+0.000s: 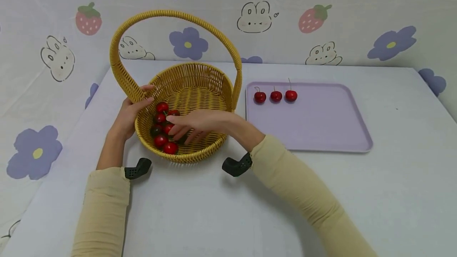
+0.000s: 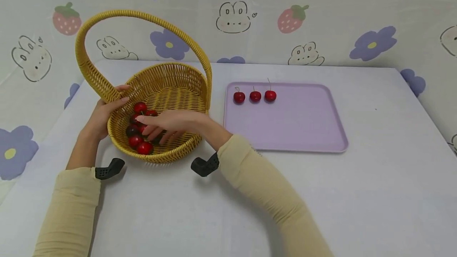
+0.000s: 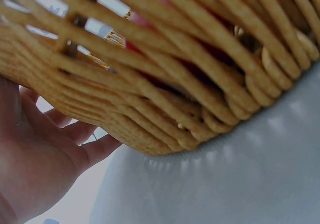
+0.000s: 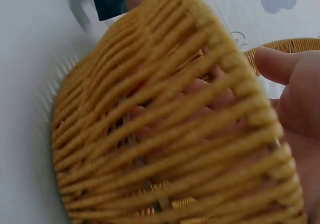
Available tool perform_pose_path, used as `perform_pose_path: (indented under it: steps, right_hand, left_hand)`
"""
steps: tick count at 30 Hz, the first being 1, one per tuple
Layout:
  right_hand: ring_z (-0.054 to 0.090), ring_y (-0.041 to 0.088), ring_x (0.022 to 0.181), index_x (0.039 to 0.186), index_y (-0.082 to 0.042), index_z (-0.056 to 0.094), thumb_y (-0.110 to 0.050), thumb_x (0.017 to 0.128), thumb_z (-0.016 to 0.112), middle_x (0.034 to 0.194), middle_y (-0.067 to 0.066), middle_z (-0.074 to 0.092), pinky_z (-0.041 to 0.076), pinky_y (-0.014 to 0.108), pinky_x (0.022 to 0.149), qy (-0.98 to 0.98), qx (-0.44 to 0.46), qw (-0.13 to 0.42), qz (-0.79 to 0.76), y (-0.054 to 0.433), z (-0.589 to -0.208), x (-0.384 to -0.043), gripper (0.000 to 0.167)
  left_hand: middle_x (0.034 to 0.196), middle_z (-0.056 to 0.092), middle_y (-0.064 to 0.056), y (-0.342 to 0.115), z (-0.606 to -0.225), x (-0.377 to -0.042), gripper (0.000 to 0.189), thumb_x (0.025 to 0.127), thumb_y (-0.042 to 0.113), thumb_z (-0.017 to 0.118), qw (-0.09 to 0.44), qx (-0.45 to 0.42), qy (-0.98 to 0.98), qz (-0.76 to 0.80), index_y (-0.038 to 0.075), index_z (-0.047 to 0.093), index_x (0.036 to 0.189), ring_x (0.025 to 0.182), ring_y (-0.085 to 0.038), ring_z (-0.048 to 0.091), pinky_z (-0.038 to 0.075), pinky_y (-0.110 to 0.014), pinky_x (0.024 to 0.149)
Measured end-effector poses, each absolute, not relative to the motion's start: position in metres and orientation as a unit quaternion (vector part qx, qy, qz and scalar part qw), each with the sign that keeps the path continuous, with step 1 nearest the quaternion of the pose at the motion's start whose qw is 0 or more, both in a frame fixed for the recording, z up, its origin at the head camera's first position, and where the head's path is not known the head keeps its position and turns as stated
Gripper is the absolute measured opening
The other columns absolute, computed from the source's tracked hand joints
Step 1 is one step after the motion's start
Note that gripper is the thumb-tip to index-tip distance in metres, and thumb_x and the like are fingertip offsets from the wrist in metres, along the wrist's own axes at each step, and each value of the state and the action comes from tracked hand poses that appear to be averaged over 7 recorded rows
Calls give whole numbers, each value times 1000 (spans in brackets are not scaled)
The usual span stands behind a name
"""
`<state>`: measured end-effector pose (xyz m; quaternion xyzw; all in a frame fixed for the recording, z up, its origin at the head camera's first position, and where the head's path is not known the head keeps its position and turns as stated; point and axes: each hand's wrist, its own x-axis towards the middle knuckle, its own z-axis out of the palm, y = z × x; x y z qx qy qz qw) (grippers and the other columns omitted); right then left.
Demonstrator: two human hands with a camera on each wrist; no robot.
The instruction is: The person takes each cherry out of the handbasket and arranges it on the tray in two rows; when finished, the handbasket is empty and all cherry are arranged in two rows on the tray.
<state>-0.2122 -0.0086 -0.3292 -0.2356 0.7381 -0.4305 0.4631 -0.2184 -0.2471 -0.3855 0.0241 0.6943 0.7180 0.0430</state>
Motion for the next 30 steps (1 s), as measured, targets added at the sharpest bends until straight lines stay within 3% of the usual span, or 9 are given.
perform_pose_path:
  steps: [12, 22, 30]
  right_hand:
    - [61, 19, 101, 133, -17, 57, -53, 99, 38, 129, 2, 55, 50, 29, 84, 762, -262, 461, -373, -28, -330, -200, 53]
    - [62, 20, 95, 127, -18, 61, -50, 99, 41, 115, -1, 58, 51, 30, 80, 758, -259, 463, -380, -30, -335, -199, 47]
    - [60, 19, 86, 124, -14, 61, -32, 96, 58, 108, 2, 58, 51, 29, 76, 742, -301, 459, -385, -24, -340, -203, 34]
  left_hand:
    - [139, 35, -12, -249, -387, -219, 37, 96, 20, 55, 45, 28, 696, 716, 15, 49, 133, 128, -30, 35, 23, -52, 108]
    - [138, 36, -12, -249, -388, -219, 37, 97, 20, 55, 45, 37, 698, 714, 15, 49, 132, 127, -29, 36, 26, -50, 107]
    - [140, 35, -13, -249, -390, -219, 35, 96, 19, 55, 37, 37, 704, 708, 15, 50, 131, 130, -29, 34, 24, -52, 108]
